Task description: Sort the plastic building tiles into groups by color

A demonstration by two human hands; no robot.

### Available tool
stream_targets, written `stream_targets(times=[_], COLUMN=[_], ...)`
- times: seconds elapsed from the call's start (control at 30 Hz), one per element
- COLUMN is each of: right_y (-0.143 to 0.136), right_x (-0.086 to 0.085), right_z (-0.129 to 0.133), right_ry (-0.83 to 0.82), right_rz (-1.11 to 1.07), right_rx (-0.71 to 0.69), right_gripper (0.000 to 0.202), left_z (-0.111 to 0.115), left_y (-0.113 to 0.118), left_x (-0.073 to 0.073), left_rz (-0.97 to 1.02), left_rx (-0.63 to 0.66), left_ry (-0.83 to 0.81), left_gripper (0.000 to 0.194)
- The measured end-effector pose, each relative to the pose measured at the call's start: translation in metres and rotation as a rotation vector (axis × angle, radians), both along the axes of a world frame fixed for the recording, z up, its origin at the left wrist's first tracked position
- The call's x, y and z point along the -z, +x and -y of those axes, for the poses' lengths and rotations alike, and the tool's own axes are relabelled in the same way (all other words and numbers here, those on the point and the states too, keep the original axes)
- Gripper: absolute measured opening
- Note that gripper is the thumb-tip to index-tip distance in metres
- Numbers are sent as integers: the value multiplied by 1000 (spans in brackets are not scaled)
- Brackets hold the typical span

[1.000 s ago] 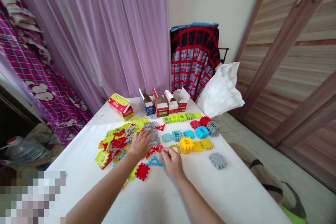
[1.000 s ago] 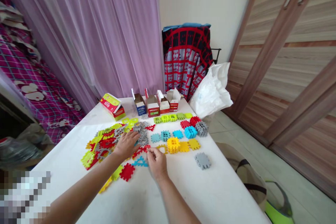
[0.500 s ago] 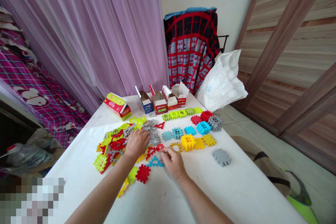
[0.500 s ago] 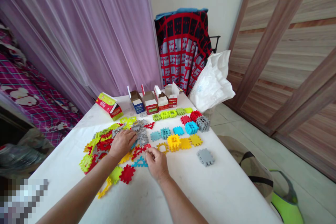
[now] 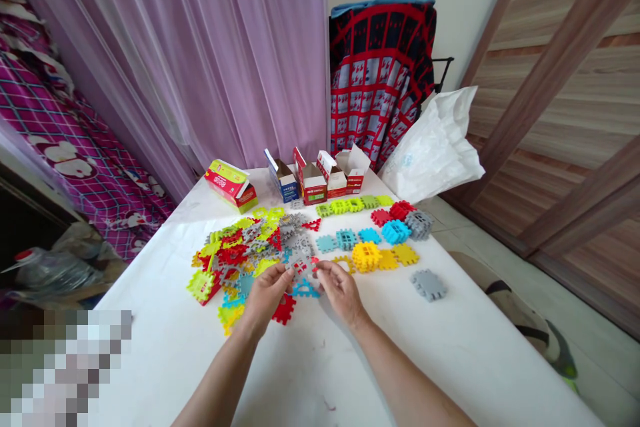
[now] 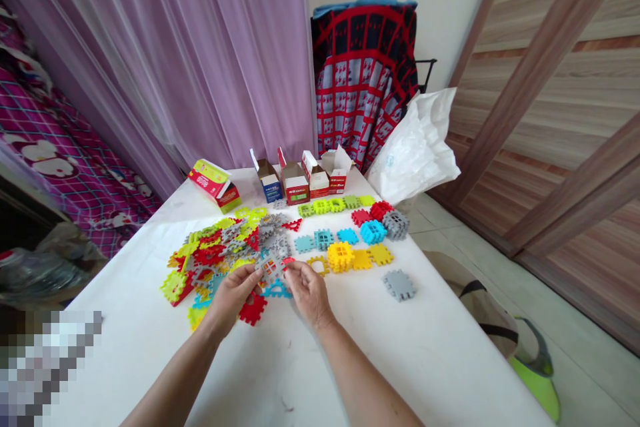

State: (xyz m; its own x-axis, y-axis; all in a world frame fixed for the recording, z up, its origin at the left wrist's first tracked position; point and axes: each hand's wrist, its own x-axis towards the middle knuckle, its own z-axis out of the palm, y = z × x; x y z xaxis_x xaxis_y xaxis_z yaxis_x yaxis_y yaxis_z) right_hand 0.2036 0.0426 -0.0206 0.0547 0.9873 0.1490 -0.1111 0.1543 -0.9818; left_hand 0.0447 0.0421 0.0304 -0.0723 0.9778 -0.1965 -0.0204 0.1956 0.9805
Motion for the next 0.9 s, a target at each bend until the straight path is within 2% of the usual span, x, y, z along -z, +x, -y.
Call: stream_targets(times=[0.17, 0.4, 0.5, 0.7, 0.9], right_y=[-2, 8, 11, 15, 16], right_x=[-2, -10, -11, -10, -13], right_z=[3, 2, 1, 3, 5], right_ry=[-24, 21, 65, 130, 203], right_rz=[-51, 78, 119, 185, 352], right_rx=[-24, 40, 80, 94, 117], right_gripper=[33, 33, 32, 22, 21], left_z=[6, 18, 22, 25, 26], left_y=[6, 10, 15, 17, 10], left_x=[9, 8, 13, 23, 19], left_rz=[8, -192, -137, -39, -17], left_rx=[39, 170, 200, 150, 185], left_ry=[-41, 4, 7, -8, -32], left_gripper=[61, 49, 50, 57, 50])
